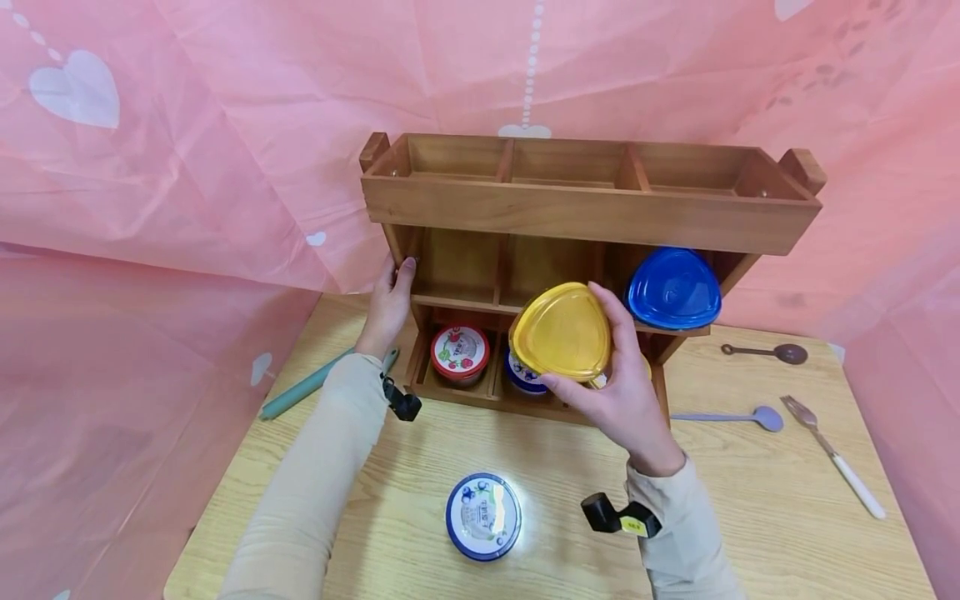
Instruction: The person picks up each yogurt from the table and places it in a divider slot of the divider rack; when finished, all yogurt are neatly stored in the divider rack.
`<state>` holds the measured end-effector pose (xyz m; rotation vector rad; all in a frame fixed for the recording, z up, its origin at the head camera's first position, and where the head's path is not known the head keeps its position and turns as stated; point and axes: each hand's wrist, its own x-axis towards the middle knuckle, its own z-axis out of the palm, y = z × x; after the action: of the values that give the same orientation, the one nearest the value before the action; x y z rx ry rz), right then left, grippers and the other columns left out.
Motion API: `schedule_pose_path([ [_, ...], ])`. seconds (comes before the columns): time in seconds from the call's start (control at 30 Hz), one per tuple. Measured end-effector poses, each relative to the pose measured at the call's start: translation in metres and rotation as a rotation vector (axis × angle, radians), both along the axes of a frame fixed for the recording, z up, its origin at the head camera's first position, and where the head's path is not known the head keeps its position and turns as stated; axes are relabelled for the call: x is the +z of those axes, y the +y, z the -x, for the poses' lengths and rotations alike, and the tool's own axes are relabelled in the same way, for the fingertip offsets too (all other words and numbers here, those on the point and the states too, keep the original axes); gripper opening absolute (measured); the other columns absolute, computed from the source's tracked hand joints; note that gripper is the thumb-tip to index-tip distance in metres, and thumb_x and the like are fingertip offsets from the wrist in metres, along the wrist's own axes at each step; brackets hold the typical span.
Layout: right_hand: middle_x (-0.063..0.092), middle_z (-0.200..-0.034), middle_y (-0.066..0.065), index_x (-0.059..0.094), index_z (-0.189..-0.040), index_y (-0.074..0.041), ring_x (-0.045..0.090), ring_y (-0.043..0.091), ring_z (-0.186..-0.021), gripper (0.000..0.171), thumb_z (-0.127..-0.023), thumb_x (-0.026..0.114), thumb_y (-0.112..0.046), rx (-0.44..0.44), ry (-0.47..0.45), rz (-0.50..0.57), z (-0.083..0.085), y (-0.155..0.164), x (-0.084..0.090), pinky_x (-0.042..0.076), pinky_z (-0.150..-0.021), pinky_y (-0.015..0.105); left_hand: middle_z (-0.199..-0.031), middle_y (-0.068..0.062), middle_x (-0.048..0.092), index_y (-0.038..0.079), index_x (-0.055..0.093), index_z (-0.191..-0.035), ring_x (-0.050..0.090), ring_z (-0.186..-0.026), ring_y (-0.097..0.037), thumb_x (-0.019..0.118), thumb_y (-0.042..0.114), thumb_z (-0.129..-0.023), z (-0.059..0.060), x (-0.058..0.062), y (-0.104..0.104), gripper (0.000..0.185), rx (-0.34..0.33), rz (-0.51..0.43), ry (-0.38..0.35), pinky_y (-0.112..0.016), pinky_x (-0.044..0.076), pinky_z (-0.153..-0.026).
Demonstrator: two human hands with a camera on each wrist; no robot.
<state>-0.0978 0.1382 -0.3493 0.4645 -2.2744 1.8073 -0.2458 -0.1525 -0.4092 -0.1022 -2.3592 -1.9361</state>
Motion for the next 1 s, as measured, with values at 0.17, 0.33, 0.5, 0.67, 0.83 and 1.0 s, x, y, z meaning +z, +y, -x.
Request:
schedule_pose_path([
  [0.17, 0.035, -0.149, 0.000, 0.024, -0.154, -0.025, 0.041, 0.021, -0.131, 0.103, -0.074, 0.080, 0.008, -0.006, 0.030, 0.046, 0.012, 0.001, 0.007, 0.046, -0.101, 0.018, -0.154, -0.015, 0.037, 0.011, 0.030, -0.155, 0.037, -0.141, -0.030, 0.039, 0.025, -0.107, -0.013, 0.022, 0.004, 0.050, -0.011, 0.004, -0.010, -0.045, 0.027, -0.120],
  [0.33, 0.033, -0.148, 0.003, 0.024, -0.153, -0.025, 0.041, 0.023, -0.131, 0.101, -0.074, 0.080, 0.006, -0.044, 0.067, 0.072, 0.024, 0.000, 0.012, 0.047, -0.100, 0.019, -0.152, -0.017, 0.040, 0.009, 0.033, -0.153, 0.039, -0.139, -0.029, 0.039, 0.024, -0.107, -0.013, 0.023, 0.004, 0.049, -0.004, -0.001, 0.012, -0.043, 0.028, -0.120],
  [0.5, 0.033, -0.149, -0.002, 0.022, -0.152, -0.028, 0.040, 0.021, -0.133, 0.099, -0.077, 0.081, 0.000, -0.080, 0.055, 0.018, 0.034, 0.001, 0.011, 0.046, -0.102, 0.021, -0.151, -0.017, 0.041, 0.008, 0.034, -0.152, 0.040, -0.138, -0.029, 0.039, 0.023, -0.107, -0.013, 0.023, 0.004, 0.048, -0.004, 0.001, 0.019, -0.043, 0.029, -0.119],
  [0.67, 0.033, -0.149, -0.003, 0.022, -0.151, -0.029, 0.040, 0.020, -0.133, 0.097, -0.078, 0.081, -0.006, -0.102, 0.032, -0.002, 0.045, 0.001, 0.005, 0.045, -0.103, 0.024, -0.153, -0.016, 0.039, 0.009, 0.032, -0.153, 0.038, -0.140, -0.029, 0.039, 0.025, -0.107, -0.014, 0.023, 0.004, 0.049, -0.011, 0.009, 0.009, -0.043, 0.028, -0.120],
  [0.83, 0.034, -0.148, -0.003, 0.019, -0.152, -0.031, 0.041, 0.017, -0.132, 0.097, -0.080, 0.082, -0.013, -0.109, -0.017, -0.050, 0.055, 0.000, 0.000, 0.045, -0.107, 0.033, -0.153, -0.017, 0.040, 0.009, 0.033, -0.153, 0.039, -0.140, -0.029, 0.039, 0.025, -0.107, -0.015, 0.024, 0.005, 0.049, -0.010, 0.002, 0.006, -0.043, 0.028, -0.120],
  [1.0, 0.034, -0.149, 0.003, 0.016, -0.153, -0.025, 0.042, 0.021, -0.134, 0.095, -0.083, 0.079, -0.015, -0.104, -0.083, -0.071, 0.058, -0.006, 0.007, 0.041, -0.111, 0.045, -0.152, -0.018, 0.041, 0.008, 0.034, -0.152, 0.039, -0.139, -0.030, 0.039, 0.024, -0.107, -0.016, 0.024, 0.005, 0.048, -0.008, 0.007, -0.001, -0.043, 0.029, -0.119],
])
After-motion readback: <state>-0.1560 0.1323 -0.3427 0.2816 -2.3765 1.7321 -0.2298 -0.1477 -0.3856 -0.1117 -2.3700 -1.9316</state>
